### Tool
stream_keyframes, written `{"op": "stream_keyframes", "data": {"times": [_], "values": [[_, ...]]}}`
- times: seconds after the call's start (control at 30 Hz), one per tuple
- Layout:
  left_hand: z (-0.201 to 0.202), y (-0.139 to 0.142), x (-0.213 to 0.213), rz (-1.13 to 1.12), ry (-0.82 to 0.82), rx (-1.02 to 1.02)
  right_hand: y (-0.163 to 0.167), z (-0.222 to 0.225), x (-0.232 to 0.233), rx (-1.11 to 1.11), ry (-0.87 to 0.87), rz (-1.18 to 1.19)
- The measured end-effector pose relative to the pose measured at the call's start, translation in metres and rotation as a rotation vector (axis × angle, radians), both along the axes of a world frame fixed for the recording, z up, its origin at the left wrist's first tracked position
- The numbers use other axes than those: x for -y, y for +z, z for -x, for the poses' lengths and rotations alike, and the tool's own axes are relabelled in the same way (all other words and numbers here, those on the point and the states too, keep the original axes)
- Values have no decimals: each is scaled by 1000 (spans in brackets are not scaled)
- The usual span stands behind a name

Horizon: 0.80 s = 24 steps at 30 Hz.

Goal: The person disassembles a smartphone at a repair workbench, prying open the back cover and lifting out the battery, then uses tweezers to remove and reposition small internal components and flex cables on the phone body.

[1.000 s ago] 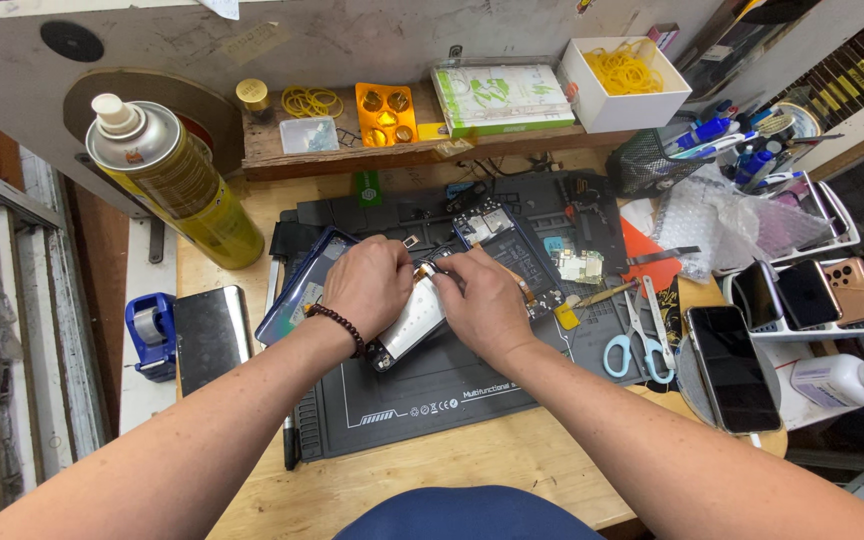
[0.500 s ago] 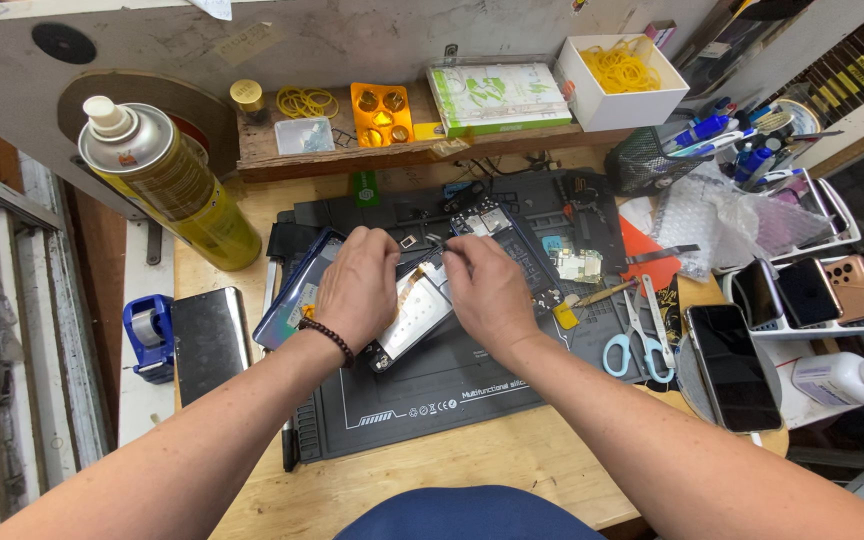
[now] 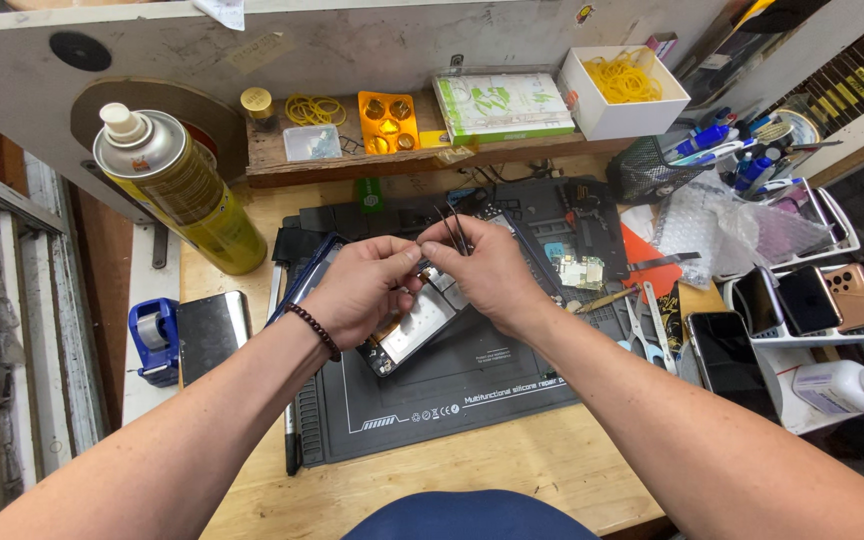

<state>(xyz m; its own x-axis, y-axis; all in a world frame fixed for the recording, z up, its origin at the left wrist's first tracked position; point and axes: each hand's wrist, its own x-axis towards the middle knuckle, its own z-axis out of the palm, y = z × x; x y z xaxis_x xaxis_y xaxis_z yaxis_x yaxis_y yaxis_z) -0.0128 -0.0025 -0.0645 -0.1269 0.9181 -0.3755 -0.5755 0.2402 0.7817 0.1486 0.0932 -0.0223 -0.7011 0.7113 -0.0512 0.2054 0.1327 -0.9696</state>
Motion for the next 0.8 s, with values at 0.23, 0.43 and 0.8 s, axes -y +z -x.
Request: {"op": "stream_keyframes", "data": {"times": [0.23,0.43,0.8], "values": [[-4,11,0,78,15,45,0,2,10,68,-50,-248],[-1,27,4,96,-10,75,10,0,19,118,-78,-599],[7,14,7,213,-38,290,11,-2,18,69,-29,-585]]}}
